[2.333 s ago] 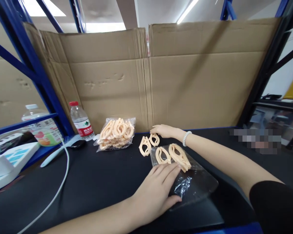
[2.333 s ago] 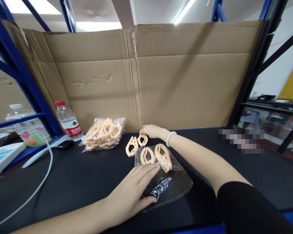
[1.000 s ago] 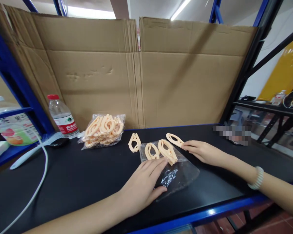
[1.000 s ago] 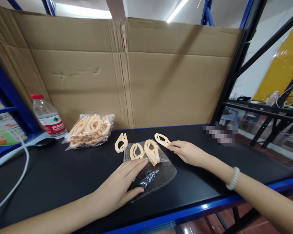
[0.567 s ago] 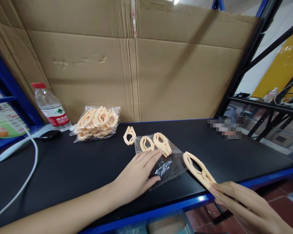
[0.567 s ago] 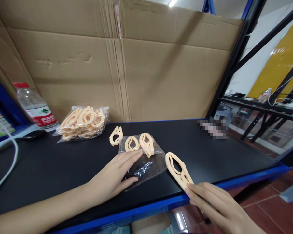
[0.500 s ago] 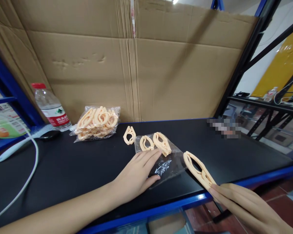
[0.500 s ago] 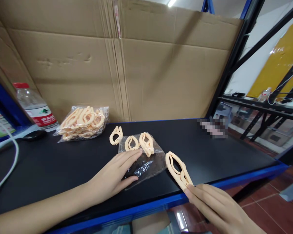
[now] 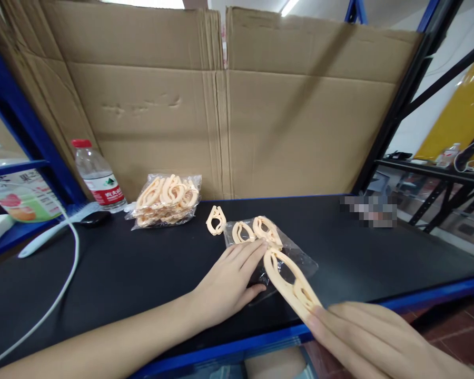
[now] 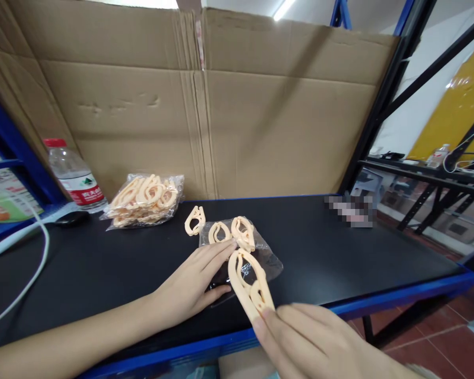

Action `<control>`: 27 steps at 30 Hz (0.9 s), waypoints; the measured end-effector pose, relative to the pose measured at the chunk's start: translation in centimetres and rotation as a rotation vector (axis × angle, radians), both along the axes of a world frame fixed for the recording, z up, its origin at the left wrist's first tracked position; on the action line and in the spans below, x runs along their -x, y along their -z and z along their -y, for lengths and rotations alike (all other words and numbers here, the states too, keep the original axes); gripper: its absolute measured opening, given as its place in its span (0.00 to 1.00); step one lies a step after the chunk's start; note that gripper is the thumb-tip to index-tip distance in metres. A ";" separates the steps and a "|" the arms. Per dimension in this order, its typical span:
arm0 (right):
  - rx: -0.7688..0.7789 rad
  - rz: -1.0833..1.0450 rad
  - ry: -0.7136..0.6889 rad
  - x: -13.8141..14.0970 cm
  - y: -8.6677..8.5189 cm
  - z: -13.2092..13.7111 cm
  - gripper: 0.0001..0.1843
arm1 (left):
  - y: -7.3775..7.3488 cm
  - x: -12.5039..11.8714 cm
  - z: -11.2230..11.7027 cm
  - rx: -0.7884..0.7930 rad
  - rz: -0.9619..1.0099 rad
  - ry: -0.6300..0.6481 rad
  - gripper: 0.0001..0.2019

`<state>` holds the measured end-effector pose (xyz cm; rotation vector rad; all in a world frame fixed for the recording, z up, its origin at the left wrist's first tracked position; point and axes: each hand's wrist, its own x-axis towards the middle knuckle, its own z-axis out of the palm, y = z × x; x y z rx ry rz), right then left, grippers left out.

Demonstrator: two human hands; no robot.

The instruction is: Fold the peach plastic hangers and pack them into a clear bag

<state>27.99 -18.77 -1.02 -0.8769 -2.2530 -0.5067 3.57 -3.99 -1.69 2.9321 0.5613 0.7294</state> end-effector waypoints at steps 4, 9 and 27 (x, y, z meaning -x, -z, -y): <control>-0.127 0.230 -0.156 3.6 -1.0 -5.0 0.19 | 0.0 0.1 0.2 -0.030 0.039 0.016 0.35; -0.237 0.380 -0.064 6.0 -0.4 -9.7 0.19 | 0.1 0.1 0.1 -0.028 0.046 0.022 0.34; 0.000 0.023 -0.082 3.9 -6.1 -17.4 0.13 | -0.4 0.2 0.4 0.012 -0.020 -0.034 0.35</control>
